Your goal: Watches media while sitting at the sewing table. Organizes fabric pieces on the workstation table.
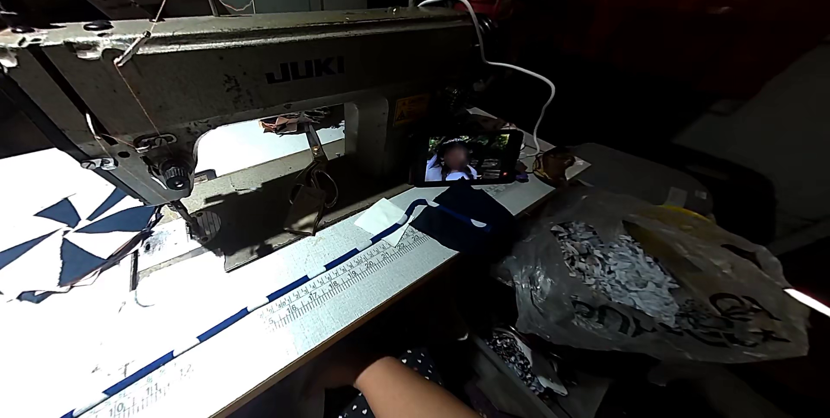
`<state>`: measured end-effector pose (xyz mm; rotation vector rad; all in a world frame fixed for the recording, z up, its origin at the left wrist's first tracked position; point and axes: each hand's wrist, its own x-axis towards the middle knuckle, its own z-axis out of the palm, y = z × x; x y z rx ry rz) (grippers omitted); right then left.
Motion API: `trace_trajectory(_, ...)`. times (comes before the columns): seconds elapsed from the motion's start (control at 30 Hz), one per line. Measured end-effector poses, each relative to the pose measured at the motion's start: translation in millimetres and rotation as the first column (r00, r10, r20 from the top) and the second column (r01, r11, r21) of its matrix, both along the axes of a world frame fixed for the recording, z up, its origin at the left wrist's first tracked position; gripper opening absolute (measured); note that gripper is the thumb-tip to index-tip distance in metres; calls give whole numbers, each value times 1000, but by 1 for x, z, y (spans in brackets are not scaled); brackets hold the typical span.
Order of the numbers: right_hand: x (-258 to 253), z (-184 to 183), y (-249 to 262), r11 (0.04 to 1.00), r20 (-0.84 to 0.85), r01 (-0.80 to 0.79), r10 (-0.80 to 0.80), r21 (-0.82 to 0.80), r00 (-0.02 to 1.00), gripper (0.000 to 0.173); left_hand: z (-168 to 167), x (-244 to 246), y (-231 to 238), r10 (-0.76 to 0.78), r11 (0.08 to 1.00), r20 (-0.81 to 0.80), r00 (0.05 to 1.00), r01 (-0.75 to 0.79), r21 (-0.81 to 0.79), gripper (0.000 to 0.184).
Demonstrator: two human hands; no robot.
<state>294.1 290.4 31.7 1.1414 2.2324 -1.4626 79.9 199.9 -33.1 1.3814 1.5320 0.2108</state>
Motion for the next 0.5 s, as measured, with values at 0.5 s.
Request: trace_trajectory(0.5,-1,2,-1,1000,35,-3,3,3,999,45,-9,-7,3,-26,999,44,999,27,-21,45)
